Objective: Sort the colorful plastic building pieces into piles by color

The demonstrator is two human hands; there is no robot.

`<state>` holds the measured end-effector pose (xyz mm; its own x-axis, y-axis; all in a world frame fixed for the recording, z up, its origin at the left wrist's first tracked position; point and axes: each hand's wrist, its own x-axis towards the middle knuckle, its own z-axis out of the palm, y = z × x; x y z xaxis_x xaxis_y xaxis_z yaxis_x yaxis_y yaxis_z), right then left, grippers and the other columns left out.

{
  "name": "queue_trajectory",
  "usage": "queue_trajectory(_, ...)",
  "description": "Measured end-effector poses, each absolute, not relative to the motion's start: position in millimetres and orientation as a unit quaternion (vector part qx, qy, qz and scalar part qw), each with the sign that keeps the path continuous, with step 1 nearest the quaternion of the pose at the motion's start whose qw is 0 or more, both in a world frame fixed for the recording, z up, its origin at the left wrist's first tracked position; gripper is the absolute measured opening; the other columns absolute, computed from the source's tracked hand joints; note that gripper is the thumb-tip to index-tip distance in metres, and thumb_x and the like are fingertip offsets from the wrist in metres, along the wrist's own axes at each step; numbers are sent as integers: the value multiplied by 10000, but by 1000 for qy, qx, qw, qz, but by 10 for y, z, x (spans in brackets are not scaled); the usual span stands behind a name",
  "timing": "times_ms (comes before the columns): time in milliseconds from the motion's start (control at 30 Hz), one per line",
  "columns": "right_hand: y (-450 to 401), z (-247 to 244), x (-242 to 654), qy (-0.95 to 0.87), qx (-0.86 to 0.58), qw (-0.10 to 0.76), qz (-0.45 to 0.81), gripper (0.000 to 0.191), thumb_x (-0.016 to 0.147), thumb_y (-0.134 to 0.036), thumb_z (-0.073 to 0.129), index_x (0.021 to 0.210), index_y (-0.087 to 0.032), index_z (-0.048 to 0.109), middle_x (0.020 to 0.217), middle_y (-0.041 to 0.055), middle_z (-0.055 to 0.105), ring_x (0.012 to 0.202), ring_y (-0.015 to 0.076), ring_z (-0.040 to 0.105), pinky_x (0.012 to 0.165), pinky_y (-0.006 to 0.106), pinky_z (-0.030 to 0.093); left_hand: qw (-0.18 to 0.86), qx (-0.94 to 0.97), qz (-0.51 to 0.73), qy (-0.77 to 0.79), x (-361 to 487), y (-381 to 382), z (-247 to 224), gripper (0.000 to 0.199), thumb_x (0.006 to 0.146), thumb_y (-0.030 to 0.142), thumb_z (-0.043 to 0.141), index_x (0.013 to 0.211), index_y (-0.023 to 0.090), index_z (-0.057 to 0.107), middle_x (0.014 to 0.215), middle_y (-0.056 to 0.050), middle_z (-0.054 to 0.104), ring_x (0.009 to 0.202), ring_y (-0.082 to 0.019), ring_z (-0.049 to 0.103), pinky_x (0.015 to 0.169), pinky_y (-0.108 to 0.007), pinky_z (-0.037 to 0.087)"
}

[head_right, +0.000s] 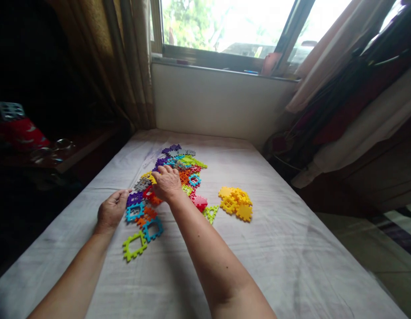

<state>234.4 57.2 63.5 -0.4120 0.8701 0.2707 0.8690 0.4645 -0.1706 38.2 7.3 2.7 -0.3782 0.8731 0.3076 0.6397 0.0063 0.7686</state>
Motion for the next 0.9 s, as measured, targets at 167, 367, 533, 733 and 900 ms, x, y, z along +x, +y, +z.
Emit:
queue_trajectory(167,620,601,2301,-862,-495,106,8,324,914,-419,575,1143,-215,679,1267,88,641,1278,257,433,1094,461,275,130,543,438,705,400,64,59,374,826,490,485,924,242,746,906,-38,775,822,-199,698,701,-251,508)
queue_trajectory(367,348,395,2412,-844,-513,156,-5,409,870,-513,615,1158,-228,671,1133,85,669,1116,248,517,1009,389,339,122,547,440,702,408,73,40,339,821,489,514,895,251,744,898,-30,779,845,-211,702,691,-255,500)
queue_trajectory(533,174,349,2464,-850,-499,167,-14,420,853,-557,633,1101,-223,687,1130,86,677,1093,248,542,1009,392,351,113,550,423,711,403,81,27,338,818,483,515,901,253,750,878,-33,774,819,-208,693,660,-253,487)
queue_trajectory(733,52,483,2565,-854,-478,207,-8,319,1022,-365,416,1025,-224,703,1102,56,716,973,156,638,892,280,439,109,551,428,708,383,94,15,324,815,473,524,899,260,753,867,-21,768,802,-205,684,642,-252,486)
queue_trajectory(900,49,526,3373,-732,-566,374,-55,326,1011,-330,419,1075,-211,716,1100,81,734,1009,166,666,911,257,477,106,552,426,709,374,98,12,321,812,467,532,912,259,756,867,-16,767,793,-201,676,641,-249,485)
